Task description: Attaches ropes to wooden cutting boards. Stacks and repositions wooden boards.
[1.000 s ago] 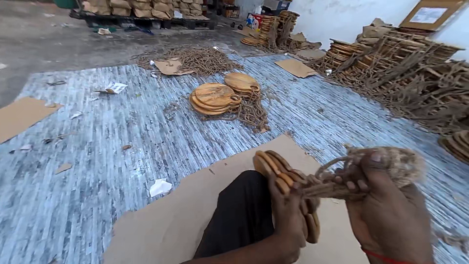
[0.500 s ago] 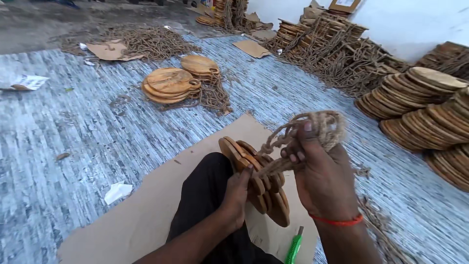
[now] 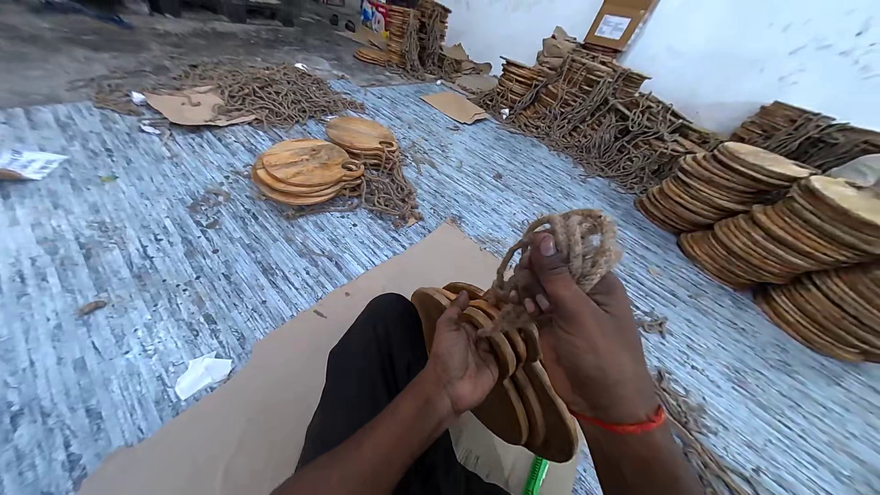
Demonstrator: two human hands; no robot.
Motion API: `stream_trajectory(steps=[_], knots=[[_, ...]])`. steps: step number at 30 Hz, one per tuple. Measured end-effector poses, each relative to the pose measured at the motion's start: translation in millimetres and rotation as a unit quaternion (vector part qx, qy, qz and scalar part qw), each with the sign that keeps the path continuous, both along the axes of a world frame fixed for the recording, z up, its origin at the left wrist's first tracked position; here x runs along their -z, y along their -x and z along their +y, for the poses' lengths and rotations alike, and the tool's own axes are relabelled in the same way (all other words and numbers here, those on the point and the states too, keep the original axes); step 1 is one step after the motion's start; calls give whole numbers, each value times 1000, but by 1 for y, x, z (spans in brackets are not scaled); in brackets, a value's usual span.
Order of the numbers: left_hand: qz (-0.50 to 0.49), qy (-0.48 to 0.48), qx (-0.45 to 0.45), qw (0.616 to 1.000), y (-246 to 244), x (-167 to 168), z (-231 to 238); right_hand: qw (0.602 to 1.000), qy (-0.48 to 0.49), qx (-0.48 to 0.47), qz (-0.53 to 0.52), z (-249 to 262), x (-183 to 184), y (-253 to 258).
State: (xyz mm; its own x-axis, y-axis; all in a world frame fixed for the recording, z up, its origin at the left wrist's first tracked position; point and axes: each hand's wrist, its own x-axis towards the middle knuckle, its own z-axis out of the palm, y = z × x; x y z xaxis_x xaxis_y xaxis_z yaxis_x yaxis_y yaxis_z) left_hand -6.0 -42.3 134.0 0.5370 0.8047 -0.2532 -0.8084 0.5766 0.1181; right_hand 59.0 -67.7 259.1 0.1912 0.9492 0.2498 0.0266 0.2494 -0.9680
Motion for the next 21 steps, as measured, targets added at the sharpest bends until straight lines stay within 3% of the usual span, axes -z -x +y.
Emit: stream_trajectory(steps=[6, 11, 21], knots=[[-105, -38, -42, 993, -12, -13, 2, 998, -50, -35, 16, -6, -9, 7], [-21, 92, -137, 986, -2, -53, 35, 998, -53, -25, 25, -3, 2, 17], [118, -10, -247, 962, 97, -42, 80, 984, -74, -129, 100, 9, 42, 52]])
